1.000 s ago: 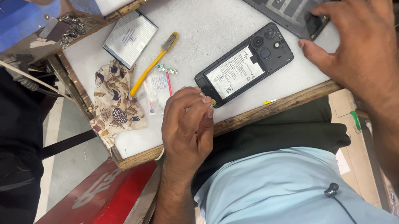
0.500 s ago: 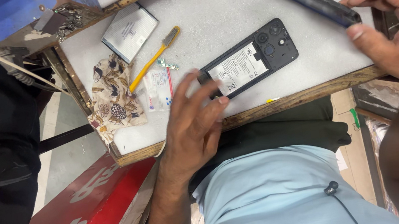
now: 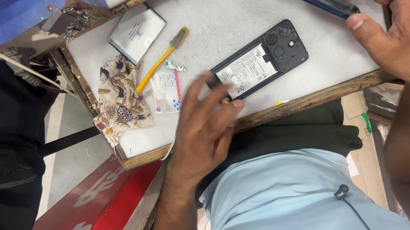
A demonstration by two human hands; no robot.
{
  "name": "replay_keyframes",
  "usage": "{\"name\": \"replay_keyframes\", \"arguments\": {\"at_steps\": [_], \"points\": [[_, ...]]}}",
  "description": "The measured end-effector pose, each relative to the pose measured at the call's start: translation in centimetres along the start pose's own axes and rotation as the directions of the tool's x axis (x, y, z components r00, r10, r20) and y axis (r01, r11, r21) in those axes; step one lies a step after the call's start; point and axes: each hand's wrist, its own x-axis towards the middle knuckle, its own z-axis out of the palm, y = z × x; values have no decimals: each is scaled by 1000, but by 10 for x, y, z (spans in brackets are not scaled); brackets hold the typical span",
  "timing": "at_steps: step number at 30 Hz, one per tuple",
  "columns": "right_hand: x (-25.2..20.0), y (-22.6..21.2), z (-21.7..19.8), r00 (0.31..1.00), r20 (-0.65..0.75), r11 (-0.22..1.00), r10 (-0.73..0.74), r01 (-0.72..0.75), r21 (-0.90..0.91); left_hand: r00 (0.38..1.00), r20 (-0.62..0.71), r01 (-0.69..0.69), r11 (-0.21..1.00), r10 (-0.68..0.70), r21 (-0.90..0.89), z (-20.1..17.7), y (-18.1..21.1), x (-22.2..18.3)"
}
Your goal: The person applies adhesive to the edges of a disassembled smartphone using a small tube, then aligns and presses the back cover onto the phone body. The person handles the phone and back cover multiple times to ensure proper fit and connection.
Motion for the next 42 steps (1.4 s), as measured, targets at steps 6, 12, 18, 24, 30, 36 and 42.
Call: {"name": "replay_keyframes", "arguments": {"at_steps": [6,12,18,24,30,36,42], "points": [[2,-5,10,990,-62,991,130,-128,44,997,-13,78,997,-78,-31,-1,-1,-3],[-7,2,23,994,-91,994,54,-62,-87,999,-37,15,1000,-16,-25,-2,5,-2],[-18,5,34,999,-27,959,38,-44,-281,997,-77,24,999,-20,48,-3,13,-1],[-20,-13,53,995,-78,969,63,-80,-233,999,-30,-38,998,40,57,-1,12,2],[-21,-14,56,990,-113,969,86,-109,-220,999,-40,27,999,-26,22,-1,7,-1],[-17,-14,54,991,-125,983,41,-62,-171,988,-150,25,997,-35,-67,2,-4,0],[-7,-22,47,992,-121,984,16,-37,-176,997,-64,-50,999,51,8,-3,-5,-1]]}}
